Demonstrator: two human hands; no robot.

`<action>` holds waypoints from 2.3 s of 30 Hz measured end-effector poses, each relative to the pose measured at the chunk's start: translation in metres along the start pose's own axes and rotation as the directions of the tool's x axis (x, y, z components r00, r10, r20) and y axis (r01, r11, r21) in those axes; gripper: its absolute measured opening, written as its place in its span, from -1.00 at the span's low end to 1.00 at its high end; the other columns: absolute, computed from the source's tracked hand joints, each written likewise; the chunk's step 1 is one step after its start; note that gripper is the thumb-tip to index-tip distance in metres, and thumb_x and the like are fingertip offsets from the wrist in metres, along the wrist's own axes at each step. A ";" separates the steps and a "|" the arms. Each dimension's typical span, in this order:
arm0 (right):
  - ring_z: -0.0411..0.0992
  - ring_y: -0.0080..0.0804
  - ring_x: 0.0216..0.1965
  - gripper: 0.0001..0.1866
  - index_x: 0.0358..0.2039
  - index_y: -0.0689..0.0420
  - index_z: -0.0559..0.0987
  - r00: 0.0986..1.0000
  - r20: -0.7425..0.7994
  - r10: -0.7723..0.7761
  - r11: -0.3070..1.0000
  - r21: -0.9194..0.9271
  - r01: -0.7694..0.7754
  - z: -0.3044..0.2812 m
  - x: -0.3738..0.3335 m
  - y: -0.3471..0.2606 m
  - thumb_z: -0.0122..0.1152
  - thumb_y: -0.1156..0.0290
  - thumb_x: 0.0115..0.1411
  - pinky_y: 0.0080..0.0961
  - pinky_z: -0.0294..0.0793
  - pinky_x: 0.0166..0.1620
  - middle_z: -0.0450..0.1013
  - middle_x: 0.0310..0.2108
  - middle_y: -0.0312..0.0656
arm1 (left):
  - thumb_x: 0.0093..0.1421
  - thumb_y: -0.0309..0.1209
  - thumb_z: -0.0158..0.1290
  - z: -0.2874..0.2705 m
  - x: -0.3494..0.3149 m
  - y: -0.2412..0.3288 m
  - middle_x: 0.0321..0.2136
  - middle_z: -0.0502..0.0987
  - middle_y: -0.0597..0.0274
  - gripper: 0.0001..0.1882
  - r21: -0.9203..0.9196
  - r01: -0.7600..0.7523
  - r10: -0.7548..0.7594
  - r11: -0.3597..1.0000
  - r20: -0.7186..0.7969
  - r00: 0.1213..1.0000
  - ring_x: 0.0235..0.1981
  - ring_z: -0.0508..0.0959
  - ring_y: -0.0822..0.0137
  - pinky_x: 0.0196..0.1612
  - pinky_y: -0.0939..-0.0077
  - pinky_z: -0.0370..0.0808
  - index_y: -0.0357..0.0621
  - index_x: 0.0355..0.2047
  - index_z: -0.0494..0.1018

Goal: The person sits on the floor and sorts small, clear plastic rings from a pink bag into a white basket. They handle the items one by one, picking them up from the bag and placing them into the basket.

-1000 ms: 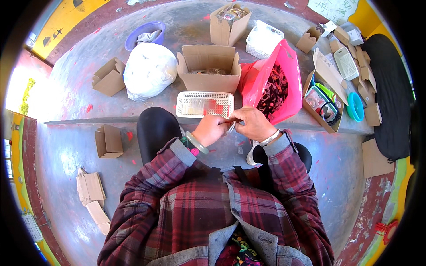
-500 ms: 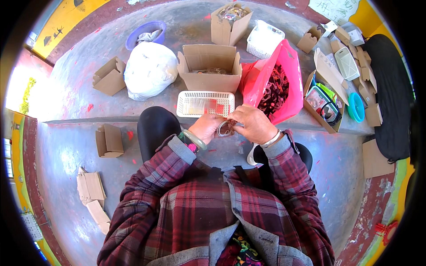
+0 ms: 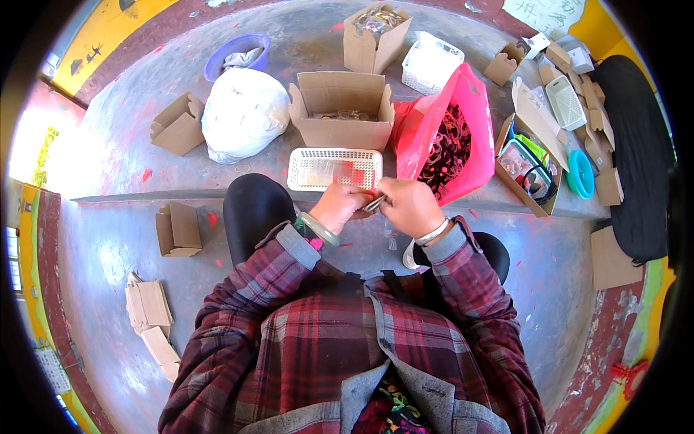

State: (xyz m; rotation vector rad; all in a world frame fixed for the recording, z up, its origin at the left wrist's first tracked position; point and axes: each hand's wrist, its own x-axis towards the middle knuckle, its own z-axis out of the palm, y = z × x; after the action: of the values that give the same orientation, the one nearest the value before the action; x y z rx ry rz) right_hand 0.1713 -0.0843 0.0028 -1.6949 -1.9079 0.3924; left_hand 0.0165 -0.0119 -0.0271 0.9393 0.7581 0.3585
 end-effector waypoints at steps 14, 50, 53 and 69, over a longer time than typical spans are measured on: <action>0.43 -0.54 -0.47 -0.88 -0.40 0.23 0.53 0.924 0.315 0.217 0.231 0.903 -0.362 -0.027 0.005 0.009 0.23 0.53 -0.01 -0.65 0.43 -0.38 0.44 -0.51 -0.25 | -0.05 -0.50 0.02 -0.010 0.005 0.000 -0.51 0.52 0.22 -0.81 0.412 -0.122 0.133 0.903 0.003 0.991 -0.50 0.47 0.53 -0.42 0.64 0.42 -0.34 -0.42 0.51; 0.35 -0.22 -0.13 -0.83 -0.52 0.12 0.59 0.999 -0.029 -0.017 0.925 0.380 0.027 -0.003 0.006 0.028 0.29 0.44 -0.25 -0.38 0.30 -0.06 0.44 -0.29 -0.20 | 0.20 -0.40 -0.12 0.001 -0.001 0.001 -0.30 0.48 0.10 -0.73 0.131 -0.124 0.110 0.984 0.115 0.987 -0.28 0.52 0.31 -0.26 0.46 0.53 -0.38 -0.21 0.40; 0.35 -0.22 -0.14 -0.84 -0.53 0.13 0.59 0.996 -0.084 -0.043 0.931 0.358 0.070 0.003 0.006 0.029 0.28 0.45 -0.24 -0.38 0.32 -0.08 0.44 -0.29 -0.20 | 0.22 -0.36 -0.14 0.005 -0.004 0.003 -0.30 0.47 0.12 -0.72 0.065 -0.096 0.088 0.993 0.118 0.989 -0.29 0.53 0.31 -0.25 0.46 0.53 -0.35 -0.20 0.39; 0.18 -0.14 0.08 -0.77 -0.37 0.13 0.57 0.996 0.036 -0.086 0.944 0.323 0.070 -0.007 0.004 0.030 0.21 0.47 -0.14 -0.32 0.17 0.09 0.29 -0.02 -0.10 | 0.23 -0.35 -0.19 0.007 -0.007 0.011 -0.34 0.49 0.10 -0.73 -0.059 -0.005 0.012 0.998 0.116 0.993 -0.33 0.55 0.28 -0.28 0.47 0.53 -0.30 -0.22 0.37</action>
State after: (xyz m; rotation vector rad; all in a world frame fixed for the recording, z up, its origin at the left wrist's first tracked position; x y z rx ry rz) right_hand 0.1996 -0.0767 -0.0081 -1.4024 -1.8223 0.6808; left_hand 0.0167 -0.0140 -0.0122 0.9008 0.6343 0.3291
